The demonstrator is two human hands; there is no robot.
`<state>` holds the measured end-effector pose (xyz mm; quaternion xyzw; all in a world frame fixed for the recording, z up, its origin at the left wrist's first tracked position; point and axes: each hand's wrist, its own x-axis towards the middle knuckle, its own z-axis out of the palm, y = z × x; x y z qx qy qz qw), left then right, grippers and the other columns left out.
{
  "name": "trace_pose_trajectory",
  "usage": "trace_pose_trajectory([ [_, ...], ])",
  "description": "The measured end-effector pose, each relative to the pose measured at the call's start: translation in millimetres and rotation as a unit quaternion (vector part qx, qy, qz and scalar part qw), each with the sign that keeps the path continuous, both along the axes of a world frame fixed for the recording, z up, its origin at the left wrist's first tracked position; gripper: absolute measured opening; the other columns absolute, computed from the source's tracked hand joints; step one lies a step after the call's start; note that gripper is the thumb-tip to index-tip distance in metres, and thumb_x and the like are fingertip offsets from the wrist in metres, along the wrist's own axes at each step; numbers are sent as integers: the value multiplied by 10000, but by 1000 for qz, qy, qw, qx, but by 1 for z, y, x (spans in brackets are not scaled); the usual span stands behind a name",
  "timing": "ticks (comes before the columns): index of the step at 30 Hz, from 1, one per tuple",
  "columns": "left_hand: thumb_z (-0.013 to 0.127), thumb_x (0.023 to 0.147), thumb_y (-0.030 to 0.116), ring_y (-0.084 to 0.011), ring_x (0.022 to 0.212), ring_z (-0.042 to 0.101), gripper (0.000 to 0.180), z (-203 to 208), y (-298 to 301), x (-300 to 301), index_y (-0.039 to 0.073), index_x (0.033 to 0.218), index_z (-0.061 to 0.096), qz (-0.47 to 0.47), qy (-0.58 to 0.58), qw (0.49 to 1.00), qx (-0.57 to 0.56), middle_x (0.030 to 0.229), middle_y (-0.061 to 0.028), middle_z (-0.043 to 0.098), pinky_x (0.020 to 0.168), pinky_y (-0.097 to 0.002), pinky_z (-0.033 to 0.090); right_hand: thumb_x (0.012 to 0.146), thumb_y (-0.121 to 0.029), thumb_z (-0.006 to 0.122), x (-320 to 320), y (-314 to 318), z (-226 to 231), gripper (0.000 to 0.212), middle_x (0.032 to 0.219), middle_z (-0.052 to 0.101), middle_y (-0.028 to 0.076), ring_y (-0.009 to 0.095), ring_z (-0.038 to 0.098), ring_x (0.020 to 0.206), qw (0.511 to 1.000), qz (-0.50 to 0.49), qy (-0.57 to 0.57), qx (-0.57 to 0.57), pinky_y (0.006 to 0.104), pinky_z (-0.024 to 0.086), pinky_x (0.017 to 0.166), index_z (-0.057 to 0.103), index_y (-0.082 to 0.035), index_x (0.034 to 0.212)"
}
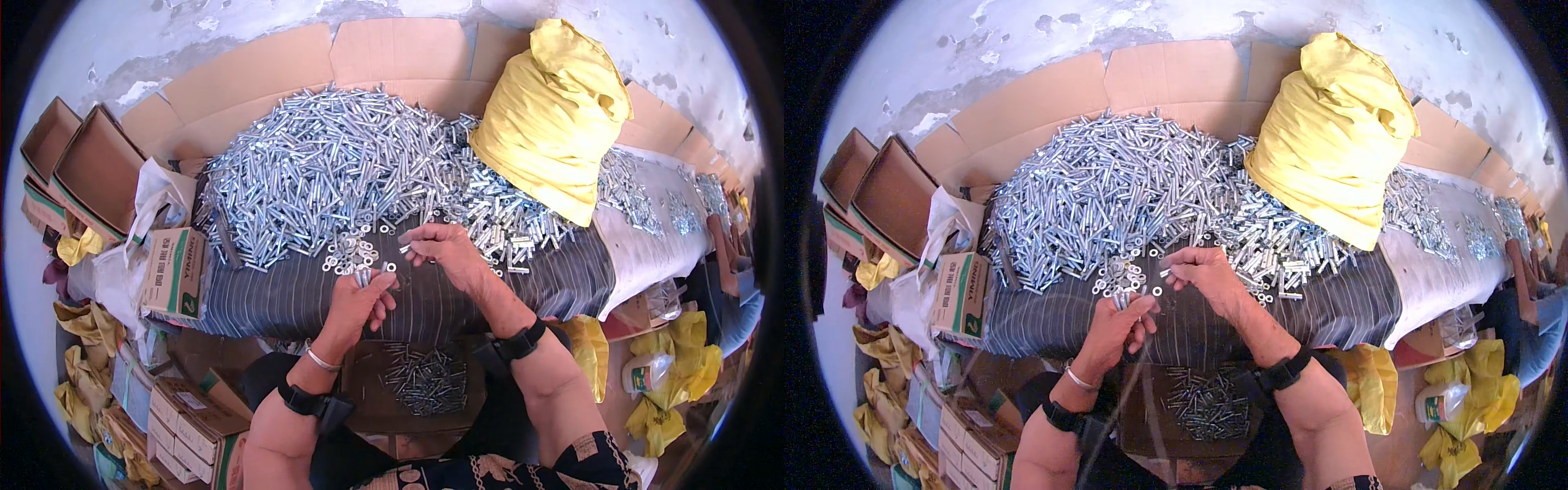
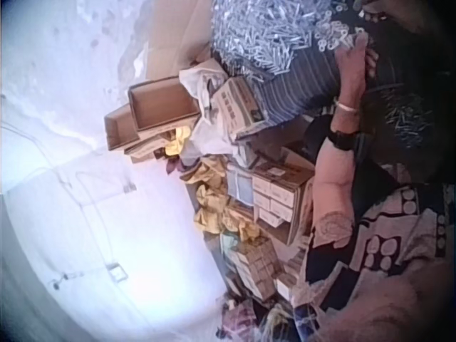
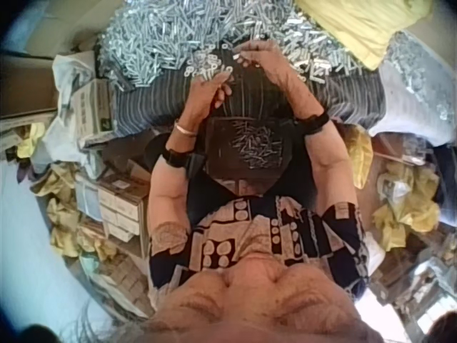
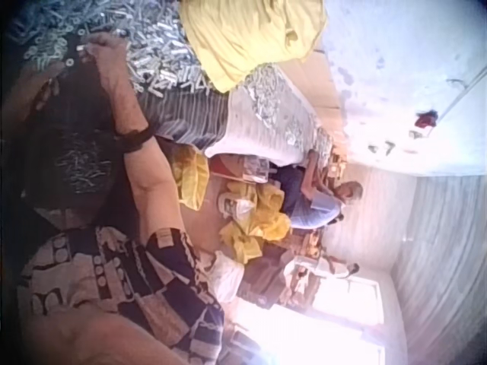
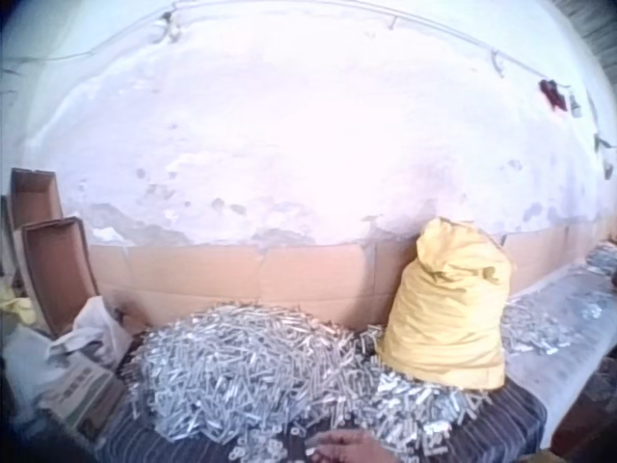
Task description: Sorting metal bolts and assembling washers onto them in a warehouse setting.
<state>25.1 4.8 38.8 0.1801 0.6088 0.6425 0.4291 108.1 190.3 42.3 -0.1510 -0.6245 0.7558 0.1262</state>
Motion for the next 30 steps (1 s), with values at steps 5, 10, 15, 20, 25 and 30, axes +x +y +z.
trace_pose_trajectory([
  [5,638,874,200,-70,364,456,225,1,1,1,-11,795,631,19,2,1000,-15,582,-66,587,294,-212,325,855,-64,612,0,-12,-1,202,791,675,83,125,627,704,998,38,-23,-52,243,502,671,665,27,1027],
  [10,647,867,185,-63,370,464,209,3,2,-2,8,761,616,28,0,1000,-2,594,-65,595,287,-209,310,845,-58,617,-2,-18,-11,211,797,671,66,122,637,702,998,58,-8,17,239,512,637,655,36,1030],
  [15,646,865,169,-75,379,481,195,0,4,-1,-7,783,637,65,-9,997,38,604,-68,603,307,-214,356,829,-17,593,-4,-8,-9,262,854,670,82,142,655,749,991,92,6,96,251,530,667,623,46,1081],
  [20,632,855,133,-98,378,500,175,-4,5,1,-27,786,641,28,-1,1000,4,615,-95,613,317,-229,394,830,42,545,-4,-2,-3,326,984,627,142,217,670,831,997,36,-2,-64,297,561,778,553,86,1153],
  [25,633,852,126,-107,374,497,174,2,4,1,-41,805,641,21,-3,1000,5,620,-109,620,317,-230,383,843,63,507,-4,-7,10,395,1068,565,159,285,652,909,986,6,-2,-168,349,564,824,483,88,1237],
  [30,643,851,135,-107,362,484,195,6,3,2,-51,792,636,-44,-50,997,24,621,-130,622,303,-227,344,843,54,504,-7,-7,4,425,1077,555,159,308,637,956,973,1,31,-228,382,549,860,452,75,1264],
])
